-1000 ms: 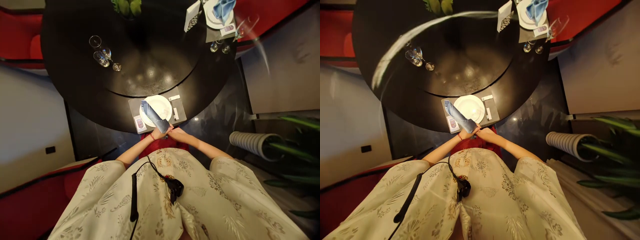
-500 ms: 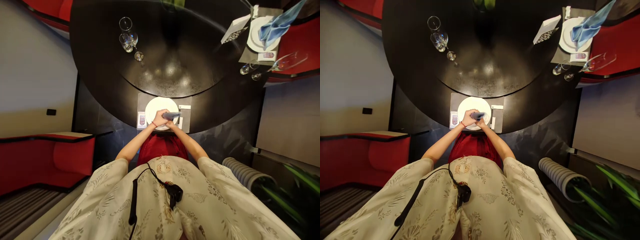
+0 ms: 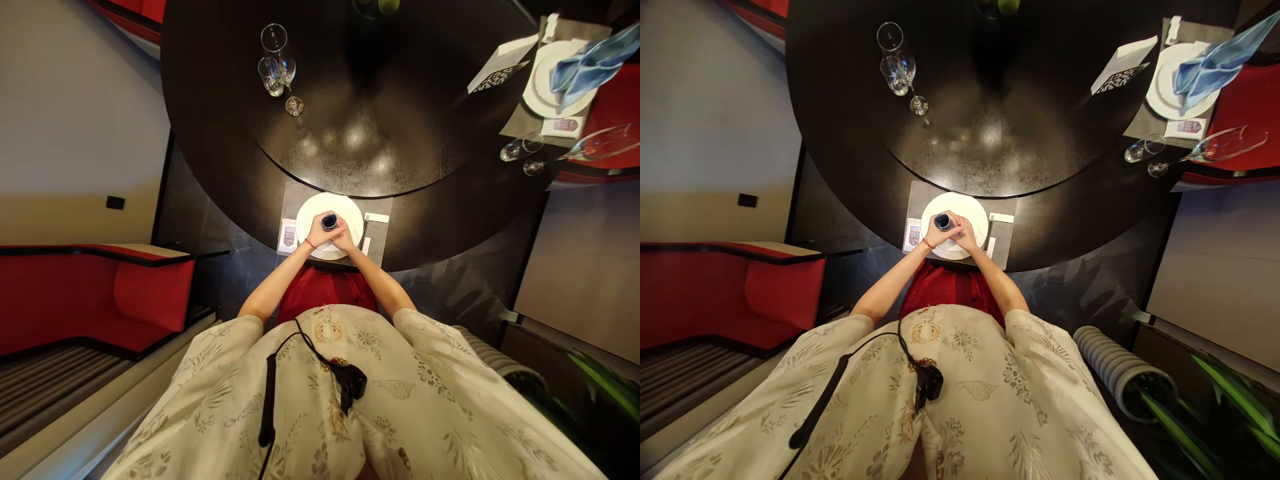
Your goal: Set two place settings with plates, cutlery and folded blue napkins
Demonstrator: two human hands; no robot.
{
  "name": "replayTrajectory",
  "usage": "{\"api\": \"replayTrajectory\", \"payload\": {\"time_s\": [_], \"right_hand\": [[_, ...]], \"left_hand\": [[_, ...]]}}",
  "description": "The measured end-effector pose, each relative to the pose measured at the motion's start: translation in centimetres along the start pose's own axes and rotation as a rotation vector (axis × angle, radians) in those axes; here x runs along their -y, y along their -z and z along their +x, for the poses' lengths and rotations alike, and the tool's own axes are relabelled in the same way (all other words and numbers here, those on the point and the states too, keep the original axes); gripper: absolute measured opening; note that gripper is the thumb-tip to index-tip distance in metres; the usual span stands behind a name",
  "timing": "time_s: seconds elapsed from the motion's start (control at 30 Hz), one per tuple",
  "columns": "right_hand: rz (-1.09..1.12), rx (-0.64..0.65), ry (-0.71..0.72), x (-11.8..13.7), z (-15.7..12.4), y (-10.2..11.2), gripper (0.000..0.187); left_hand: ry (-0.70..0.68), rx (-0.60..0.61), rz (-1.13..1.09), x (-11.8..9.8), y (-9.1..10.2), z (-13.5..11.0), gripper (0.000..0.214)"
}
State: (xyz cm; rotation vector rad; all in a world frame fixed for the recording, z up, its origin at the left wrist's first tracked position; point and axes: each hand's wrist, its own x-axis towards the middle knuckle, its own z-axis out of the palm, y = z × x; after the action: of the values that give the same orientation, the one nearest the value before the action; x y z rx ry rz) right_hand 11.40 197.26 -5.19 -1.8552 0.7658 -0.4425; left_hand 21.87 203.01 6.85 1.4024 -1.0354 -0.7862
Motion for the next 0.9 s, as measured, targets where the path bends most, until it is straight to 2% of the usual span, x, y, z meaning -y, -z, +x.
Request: {"api": "replayTrajectory", "payload": {"time_s": [0.13, 0.23, 0.3, 0.4, 0.5, 0.6, 0.73, 0.83, 0.9], "right_hand": [[-0.056, -0.033, 0.045, 0.3, -0.5, 0.2, 0.044], [-0.041, -0.04, 0.094, 0.2, -1.0, 0.7, 0.059], [-0.038, -0.037, 0.1, 0.3, -1.3, 0.9, 0.064], [-0.052, -0.037, 0.089, 0.6, -1.3, 0.9, 0.06], [-0.053, -0.047, 0.068, 1.0, -1.1, 0.5, 0.049], [-0.052, -0.043, 0.026, 1.2, -1.0, 0.2, 0.047], [-0.044, -0.035, -0.013, 1.7, -1.5, 0.6, 0.071], [-0.042, -0.047, -0.028, 2.3, -2.4, 1.5, 0.09], [-0.051, -0.055, -0.046, 2.8, -3.1, 2.1, 0.095]], "left_hand": [[-0.084, 0.023, -0.024, 0.0, 0.8, -0.3, 0.048], [-0.083, -0.004, 0.036, 0.8, 1.9, -1.0, 0.077], [-0.053, -0.022, 0.077, 1.5, 2.6, -1.7, 0.087], [-0.007, 0.004, 0.146, 2.4, 3.3, -2.4, 0.074], [-0.022, 0.053, 0.165, 2.9, 3.0, -2.5, 0.054], [-0.032, 0.058, 0.146, 3.0, 2.2, -2.1, 0.056], [0.024, 0.071, 0.151, 3.0, 1.9, -2.2, 0.077], [0.058, 0.085, 0.155, 3.3, 2.7, -3.1, 0.084], [0.093, 0.082, 0.158, 3.6, 3.5, -4.0, 0.085]]}}
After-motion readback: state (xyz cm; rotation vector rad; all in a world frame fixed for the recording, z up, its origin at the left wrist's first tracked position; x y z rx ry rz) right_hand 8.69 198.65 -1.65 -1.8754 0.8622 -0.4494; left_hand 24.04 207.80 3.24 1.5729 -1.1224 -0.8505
